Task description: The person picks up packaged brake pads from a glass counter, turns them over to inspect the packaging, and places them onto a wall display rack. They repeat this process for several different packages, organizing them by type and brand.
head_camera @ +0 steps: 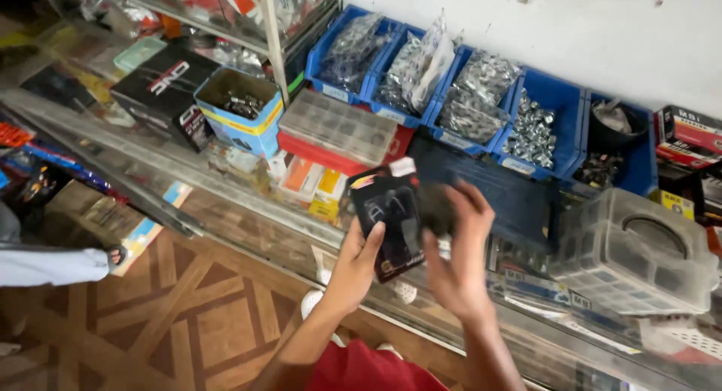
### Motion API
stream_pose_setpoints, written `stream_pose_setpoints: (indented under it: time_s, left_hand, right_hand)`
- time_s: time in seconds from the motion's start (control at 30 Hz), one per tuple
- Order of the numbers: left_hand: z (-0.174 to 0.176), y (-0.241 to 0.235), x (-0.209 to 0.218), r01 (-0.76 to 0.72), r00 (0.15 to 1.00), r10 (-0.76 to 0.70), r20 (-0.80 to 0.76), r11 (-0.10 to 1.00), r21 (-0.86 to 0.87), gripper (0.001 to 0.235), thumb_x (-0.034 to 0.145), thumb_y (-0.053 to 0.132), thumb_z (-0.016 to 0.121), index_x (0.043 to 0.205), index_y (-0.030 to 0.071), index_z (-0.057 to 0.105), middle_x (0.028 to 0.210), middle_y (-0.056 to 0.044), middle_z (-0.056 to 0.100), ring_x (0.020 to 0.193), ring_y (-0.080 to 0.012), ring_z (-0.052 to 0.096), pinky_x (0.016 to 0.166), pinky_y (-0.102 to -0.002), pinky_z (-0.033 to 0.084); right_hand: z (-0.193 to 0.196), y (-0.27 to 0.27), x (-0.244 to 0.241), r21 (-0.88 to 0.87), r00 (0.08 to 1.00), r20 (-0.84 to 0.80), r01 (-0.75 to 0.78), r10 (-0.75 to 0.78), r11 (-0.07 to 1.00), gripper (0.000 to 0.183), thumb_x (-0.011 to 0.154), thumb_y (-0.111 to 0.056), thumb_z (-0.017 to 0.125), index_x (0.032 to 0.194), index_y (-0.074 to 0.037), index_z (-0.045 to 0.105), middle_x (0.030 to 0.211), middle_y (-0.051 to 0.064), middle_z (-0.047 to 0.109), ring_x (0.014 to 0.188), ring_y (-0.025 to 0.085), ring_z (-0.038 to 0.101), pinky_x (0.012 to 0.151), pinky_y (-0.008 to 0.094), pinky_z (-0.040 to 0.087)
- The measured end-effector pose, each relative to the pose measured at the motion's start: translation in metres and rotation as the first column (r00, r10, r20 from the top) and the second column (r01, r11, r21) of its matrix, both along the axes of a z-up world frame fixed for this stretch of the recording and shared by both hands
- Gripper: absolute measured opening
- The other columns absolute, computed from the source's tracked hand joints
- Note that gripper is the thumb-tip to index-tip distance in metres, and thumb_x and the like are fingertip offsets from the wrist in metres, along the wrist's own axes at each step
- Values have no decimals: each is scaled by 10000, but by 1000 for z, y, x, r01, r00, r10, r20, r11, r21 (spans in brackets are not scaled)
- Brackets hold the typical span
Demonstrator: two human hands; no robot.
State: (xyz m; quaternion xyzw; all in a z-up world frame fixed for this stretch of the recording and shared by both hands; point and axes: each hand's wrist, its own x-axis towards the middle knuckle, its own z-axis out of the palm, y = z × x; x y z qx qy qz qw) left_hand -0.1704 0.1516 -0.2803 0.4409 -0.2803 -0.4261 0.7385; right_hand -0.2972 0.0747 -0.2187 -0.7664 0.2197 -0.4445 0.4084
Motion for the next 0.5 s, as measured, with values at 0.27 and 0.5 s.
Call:
stream_pose_setpoints:
  time_s: [0.27, 0.5]
  left_hand:
    - [-45, -9, -25, -287, 957, 288, -16, 956, 58, 465, 1112, 326, 385, 1463, 83, 570, 1310, -104, 660, 1174, -171, 583, 1097, -414, 465]
    - [-18, -10, -68, -184, 978, 168, 128, 975, 128, 478, 1102, 325, 430, 1454, 37, 578, 1372, -163, 641, 1252, -221, 546, 1150, -479, 406]
  right_hand:
    - [-59, 13, -26, -669, 960, -275, -151, -54, 728, 479, 981, -82, 488, 1445, -36, 596, 1554, 191, 519, 1407, 415, 510, 1126, 466, 430]
    - [-51, -17, -38, -631, 960, -13, 208, -278, 748, 298, 998, -74, 595, 1251, -58, 751, 1296, 143, 729, 1111, 376, 682, 949, 417, 566]
